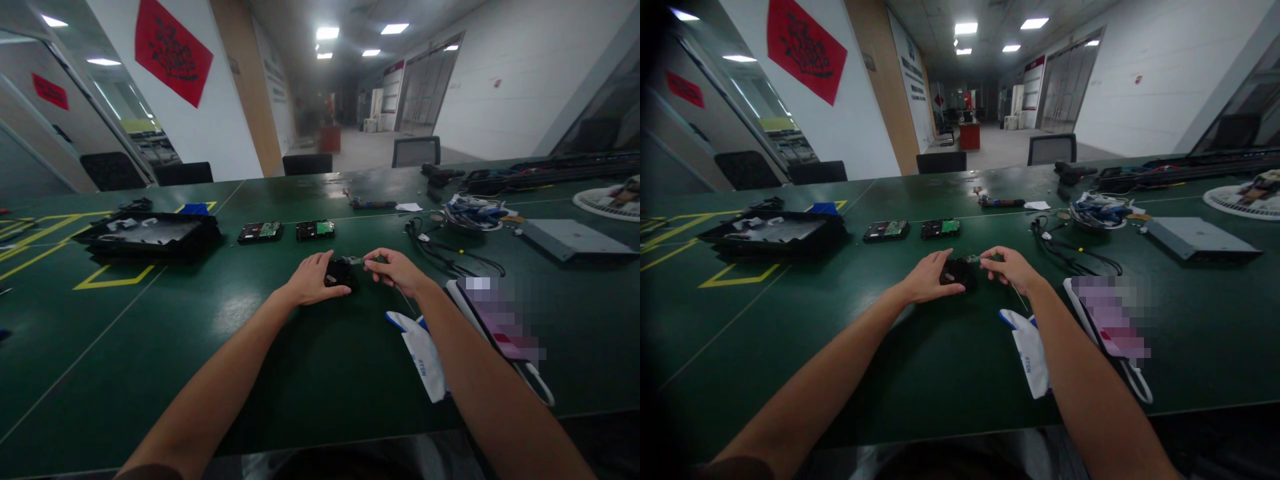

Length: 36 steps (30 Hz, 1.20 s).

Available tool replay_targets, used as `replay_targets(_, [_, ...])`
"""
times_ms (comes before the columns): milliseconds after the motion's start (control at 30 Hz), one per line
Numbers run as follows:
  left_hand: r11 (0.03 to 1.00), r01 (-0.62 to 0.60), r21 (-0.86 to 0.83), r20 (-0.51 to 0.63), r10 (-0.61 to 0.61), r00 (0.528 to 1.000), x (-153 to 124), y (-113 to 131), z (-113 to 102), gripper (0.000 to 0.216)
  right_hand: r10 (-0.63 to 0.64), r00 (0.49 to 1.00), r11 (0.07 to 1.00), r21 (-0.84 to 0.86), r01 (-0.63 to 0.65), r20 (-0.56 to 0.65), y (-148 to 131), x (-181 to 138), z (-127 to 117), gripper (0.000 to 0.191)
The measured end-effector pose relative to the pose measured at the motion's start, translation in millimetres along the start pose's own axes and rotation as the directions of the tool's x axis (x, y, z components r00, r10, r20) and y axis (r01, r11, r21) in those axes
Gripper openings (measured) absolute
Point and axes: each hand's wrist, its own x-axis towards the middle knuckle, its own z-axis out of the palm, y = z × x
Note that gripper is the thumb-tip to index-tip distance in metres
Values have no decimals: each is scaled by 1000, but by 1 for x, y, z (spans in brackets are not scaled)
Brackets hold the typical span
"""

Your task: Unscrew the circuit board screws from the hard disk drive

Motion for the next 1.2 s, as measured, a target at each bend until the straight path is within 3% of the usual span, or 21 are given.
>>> replay_targets(167, [999,-3,49,23,2,1000,-8,-8,4,109,-32,956,994,94,62,-291,7,11,0,27])
replay_targets(300, [999,-31,18,3,31,1000,-8,-13,5,106,-98,861,989,-143,29,-499,10,12,-4,26])
replay_targets(400, [999,-39,-15,-4,39,999,-6,-20,4,100,-186,803,943,-334,-16,-566,9,11,-6,26])
replay_targets(500, [997,-26,-73,-32,23,999,-7,-26,5,79,-106,800,974,-224,-37,-591,8,11,-5,21])
replay_targets(600, [981,32,-191,-109,-54,993,-7,-28,8,59,24,806,999,-21,-46,-591,9,14,-4,12])
replay_targets(700, [943,98,-318,-184,-163,969,-8,-28,11,51,124,813,991,119,-68,-568,12,18,-7,15])
replay_targets(867, [936,120,-331,-214,-199,956,-8,-25,12,44,298,874,919,362,-154,-384,10,18,-12,20])
replay_targets(1000, [929,120,-349,-219,-205,954,-9,-24,10,43,343,912,868,447,-217,-224,7,16,-11,9])
replay_targets(1100, [887,116,-447,-252,-249,935,-9,-24,10,43,352,916,851,474,-227,-192,9,16,-9,10])
replay_targets(1200, [833,126,-538,-320,-341,884,-6,-25,15,50,361,914,844,483,-234,-187,10,17,-6,12])
